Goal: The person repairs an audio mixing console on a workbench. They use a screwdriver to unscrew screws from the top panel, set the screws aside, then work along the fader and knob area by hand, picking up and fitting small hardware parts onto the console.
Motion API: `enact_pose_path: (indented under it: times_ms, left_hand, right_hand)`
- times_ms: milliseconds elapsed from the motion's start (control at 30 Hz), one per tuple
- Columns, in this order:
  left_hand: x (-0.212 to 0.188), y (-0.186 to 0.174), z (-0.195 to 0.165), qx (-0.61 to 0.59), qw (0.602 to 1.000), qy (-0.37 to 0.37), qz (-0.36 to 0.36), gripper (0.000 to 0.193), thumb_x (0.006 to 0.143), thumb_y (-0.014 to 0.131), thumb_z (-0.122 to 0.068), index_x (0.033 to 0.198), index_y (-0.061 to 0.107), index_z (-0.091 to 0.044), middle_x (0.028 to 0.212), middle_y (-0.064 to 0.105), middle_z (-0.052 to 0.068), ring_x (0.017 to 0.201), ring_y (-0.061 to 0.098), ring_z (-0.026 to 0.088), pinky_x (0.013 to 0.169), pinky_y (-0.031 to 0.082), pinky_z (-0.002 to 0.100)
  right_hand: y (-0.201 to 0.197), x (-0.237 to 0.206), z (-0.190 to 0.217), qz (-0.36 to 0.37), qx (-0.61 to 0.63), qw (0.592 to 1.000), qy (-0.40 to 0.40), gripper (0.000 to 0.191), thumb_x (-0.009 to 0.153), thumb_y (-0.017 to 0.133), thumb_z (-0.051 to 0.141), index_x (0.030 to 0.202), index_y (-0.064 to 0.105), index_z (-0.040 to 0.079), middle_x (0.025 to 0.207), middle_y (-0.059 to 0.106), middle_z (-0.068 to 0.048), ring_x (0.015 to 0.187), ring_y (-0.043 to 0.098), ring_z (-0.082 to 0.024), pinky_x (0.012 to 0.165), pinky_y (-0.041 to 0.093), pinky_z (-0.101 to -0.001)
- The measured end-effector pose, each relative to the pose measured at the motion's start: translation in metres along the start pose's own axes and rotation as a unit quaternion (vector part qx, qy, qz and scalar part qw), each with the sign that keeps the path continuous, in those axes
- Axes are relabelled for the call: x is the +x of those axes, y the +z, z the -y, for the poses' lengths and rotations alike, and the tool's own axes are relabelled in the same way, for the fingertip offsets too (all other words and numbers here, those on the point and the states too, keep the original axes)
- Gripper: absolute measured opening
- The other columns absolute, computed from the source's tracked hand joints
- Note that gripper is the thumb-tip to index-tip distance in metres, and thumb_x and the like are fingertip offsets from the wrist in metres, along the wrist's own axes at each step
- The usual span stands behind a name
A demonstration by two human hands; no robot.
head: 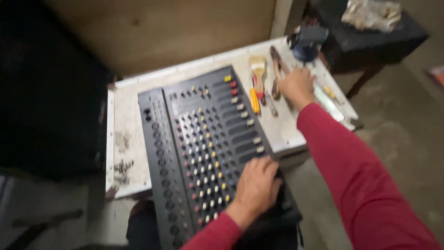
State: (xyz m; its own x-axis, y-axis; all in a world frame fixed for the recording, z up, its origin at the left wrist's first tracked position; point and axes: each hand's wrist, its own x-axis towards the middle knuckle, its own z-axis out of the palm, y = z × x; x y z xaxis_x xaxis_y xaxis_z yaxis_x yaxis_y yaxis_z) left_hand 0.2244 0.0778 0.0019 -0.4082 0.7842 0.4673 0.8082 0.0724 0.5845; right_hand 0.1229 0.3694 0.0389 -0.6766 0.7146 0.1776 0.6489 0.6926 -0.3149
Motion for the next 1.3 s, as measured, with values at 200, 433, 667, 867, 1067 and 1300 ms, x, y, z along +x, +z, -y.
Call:
enact_pose_path:
  times_ms: [200,433,667,867,1067,1300]
  left_hand:
    - [0.009,0.010,0.023,-0.056,0.998,-0.033,0.012,0.025,0.080,0.075,-0.013,0.104,0.071,-0.005,0.108,0.069,0.012,0.103,0.063,0.035,0.090,0.051,0.045]
    - [0.007,0.012,0.025,-0.063,0.997,-0.035,0.037,0.025,0.077,0.079,-0.015,0.101,0.075,-0.008,0.107,0.069,0.013,0.102,0.063,0.035,0.089,0.051,0.046]
    - [0.005,0.006,0.011,-0.028,0.996,-0.018,0.077,0.043,0.072,0.078,-0.011,0.115,0.074,-0.007,0.112,0.062,0.012,0.107,0.058,0.035,0.090,0.047,0.046]
    - [0.005,0.010,0.013,-0.017,0.997,0.000,0.082,0.029,0.075,0.078,-0.013,0.104,0.078,-0.014,0.108,0.062,0.010,0.106,0.057,0.033,0.090,0.046,0.046]
    - [0.004,0.014,0.013,-0.028,0.997,-0.017,0.069,0.024,0.076,0.077,-0.013,0.100,0.079,-0.014,0.105,0.062,0.008,0.104,0.057,0.032,0.089,0.046,0.044]
    - [0.007,0.009,0.008,-0.027,0.998,-0.008,0.055,0.024,0.076,0.077,-0.013,0.100,0.078,-0.013,0.104,0.062,0.008,0.104,0.057,0.031,0.090,0.046,0.044]
  right_hand:
    - [-0.019,-0.100,-0.043,0.010,0.140,0.990,-0.012,0.049,0.089,0.076,0.042,0.117,0.071,0.002,0.105,0.073,-0.023,0.099,0.070,-0.039,0.086,0.054,-0.0465]
    - [-0.045,-0.315,-0.031,0.074,0.080,0.985,0.130,0.040,0.083,0.080,0.038,0.106,0.072,0.007,0.091,0.075,-0.016,0.085,0.071,-0.037,0.073,0.056,-0.0475]
    - [-0.043,-0.351,-0.011,-0.056,0.043,0.997,0.013,0.040,0.077,0.083,0.025,0.104,0.066,0.002,0.098,0.066,-0.019,0.088,0.065,-0.043,0.072,0.053,-0.0493]
    - [-0.028,-0.355,-0.022,-0.077,0.042,0.996,-0.023,0.029,0.084,0.078,0.022,0.102,0.066,0.003,0.096,0.066,-0.018,0.089,0.066,-0.041,0.077,0.053,-0.0477]
    - [-0.019,-0.354,-0.026,-0.074,0.029,0.997,0.000,0.032,0.085,0.077,0.023,0.103,0.063,0.001,0.094,0.064,-0.019,0.087,0.064,-0.042,0.075,0.052,-0.0486]
    - [-0.021,-0.353,-0.027,-0.075,0.031,0.996,-0.040,0.030,0.087,0.074,0.020,0.106,0.061,0.000,0.095,0.063,-0.021,0.086,0.063,-0.042,0.074,0.052,-0.0492]
